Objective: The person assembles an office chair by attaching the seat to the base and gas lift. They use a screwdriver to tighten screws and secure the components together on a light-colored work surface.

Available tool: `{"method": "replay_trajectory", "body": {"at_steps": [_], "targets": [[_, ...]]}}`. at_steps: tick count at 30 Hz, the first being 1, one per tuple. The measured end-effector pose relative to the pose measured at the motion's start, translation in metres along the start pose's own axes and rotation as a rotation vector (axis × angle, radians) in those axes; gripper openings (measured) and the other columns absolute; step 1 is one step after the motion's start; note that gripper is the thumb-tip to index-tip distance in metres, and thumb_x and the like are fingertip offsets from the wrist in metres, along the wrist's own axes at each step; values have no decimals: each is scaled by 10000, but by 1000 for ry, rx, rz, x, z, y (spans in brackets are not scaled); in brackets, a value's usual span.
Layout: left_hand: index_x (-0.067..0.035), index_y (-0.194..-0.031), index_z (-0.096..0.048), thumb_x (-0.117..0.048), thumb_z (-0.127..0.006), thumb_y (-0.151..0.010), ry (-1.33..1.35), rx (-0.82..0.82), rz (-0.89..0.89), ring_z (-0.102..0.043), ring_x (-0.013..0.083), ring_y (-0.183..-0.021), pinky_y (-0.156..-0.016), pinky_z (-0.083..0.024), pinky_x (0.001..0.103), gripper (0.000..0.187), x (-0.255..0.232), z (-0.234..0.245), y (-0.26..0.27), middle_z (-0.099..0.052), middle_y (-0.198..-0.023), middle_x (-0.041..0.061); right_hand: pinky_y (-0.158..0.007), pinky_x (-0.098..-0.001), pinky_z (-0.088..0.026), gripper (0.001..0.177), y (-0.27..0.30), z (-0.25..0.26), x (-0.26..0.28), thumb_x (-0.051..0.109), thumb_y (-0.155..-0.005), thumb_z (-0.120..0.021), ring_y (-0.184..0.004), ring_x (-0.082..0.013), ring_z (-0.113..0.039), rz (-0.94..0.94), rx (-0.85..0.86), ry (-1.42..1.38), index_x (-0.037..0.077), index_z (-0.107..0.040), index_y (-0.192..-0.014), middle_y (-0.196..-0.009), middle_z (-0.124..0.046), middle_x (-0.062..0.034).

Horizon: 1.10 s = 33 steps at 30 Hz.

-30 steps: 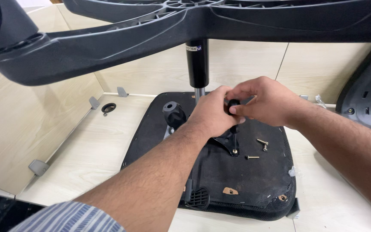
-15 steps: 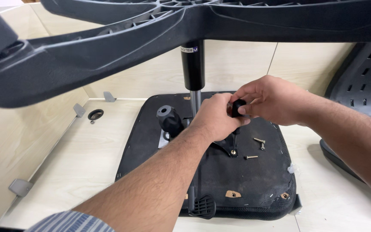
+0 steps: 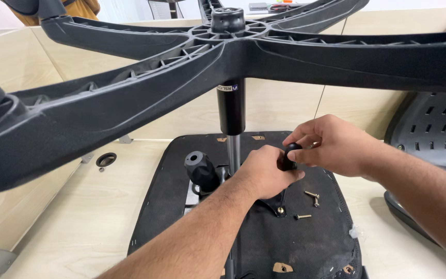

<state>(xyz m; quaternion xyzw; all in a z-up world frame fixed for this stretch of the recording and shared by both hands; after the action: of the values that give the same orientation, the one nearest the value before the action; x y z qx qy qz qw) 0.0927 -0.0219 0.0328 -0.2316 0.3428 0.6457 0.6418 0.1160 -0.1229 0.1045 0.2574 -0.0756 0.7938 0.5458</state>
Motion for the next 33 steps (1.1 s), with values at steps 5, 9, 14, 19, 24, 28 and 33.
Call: {"method": "replay_trajectory", "body": {"at_steps": [5, 9, 14, 19, 24, 28, 33], "targets": [[-166, -1148, -733, -393, -770, -856, -10, 63, -48, -738, 174, -1048, -972, -590, 364, 372, -8, -3, -4, -774, -1097, 44, -732, -344, -596, 300, 1, -4, -4, 362, -862, -847, -764, -156, -746, -89, -48, -8, 87, -785, -965, -810, -815, -97], [-91, -1014, -763, -410, -762, -876, 52, 0, -67, -785, 173, -908, -853, -652, 358, 347, -11, 6, -1, -805, -969, 71, -677, -372, -551, 373, 0, -3, -12, 397, -874, -860, -717, -165, -673, -170, -69, -14, 39, -756, -894, -761, -753, -93], [-97, -992, -766, -400, -770, -863, 45, -39, -86, -782, 155, -870, -818, -654, 337, 329, -12, 9, 2, -807, -935, 61, -716, -374, -582, 394, 1, -4, -15, 434, -897, -829, -776, -173, -699, -148, -72, 3, 57, -728, -942, -856, -757, -122], [-101, -1060, -751, -385, -748, -889, 32, -31, -65, -769, 149, -952, -907, -618, 334, 332, -9, 3, 2, -799, -1003, 59, -852, -367, -635, 355, 2, -3, 0, 317, -873, -818, -990, -147, -756, 10, -32, 83, 222, -729, -1203, -1139, -740, -16], [-97, -1083, -743, -341, -719, -918, 108, -33, -77, -758, 168, -985, -947, -599, 356, 296, -6, 1, 7, -790, -1031, 56, -930, -368, -613, 245, 12, 0, 1, 317, -892, -820, -985, -156, -762, -74, -50, 126, 249, -787, -1124, -1063, -789, 1], [-104, -1067, -730, -344, -729, -908, 100, -39, -83, -761, 152, -965, -923, -616, 342, 287, -10, 5, 8, -784, -997, 43, -842, -355, -626, 258, 15, -1, 6, 328, -885, -838, -886, -143, -752, -76, -79, 134, 198, -786, -1102, -956, -789, -27], [-91, -1032, -742, -370, -754, -891, 113, -53, -61, -774, 138, -910, -879, -644, 331, 313, -9, 7, 13, -793, -965, 37, -733, -348, -618, 318, 11, -4, 3, 346, -866, -858, -764, -138, -732, -86, -66, 69, 138, -771, -1092, -812, -776, -81]]}}
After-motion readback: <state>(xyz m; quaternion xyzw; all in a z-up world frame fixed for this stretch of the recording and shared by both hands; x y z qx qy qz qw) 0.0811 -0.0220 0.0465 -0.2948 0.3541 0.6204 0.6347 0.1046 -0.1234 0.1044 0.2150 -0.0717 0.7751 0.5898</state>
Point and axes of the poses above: each hand's wrist, its own y-axis away from the middle knuckle, its own z-axis out of the back of the hand, x = y × z, the point moved 9 cm from there along -y, towards the middle knuckle
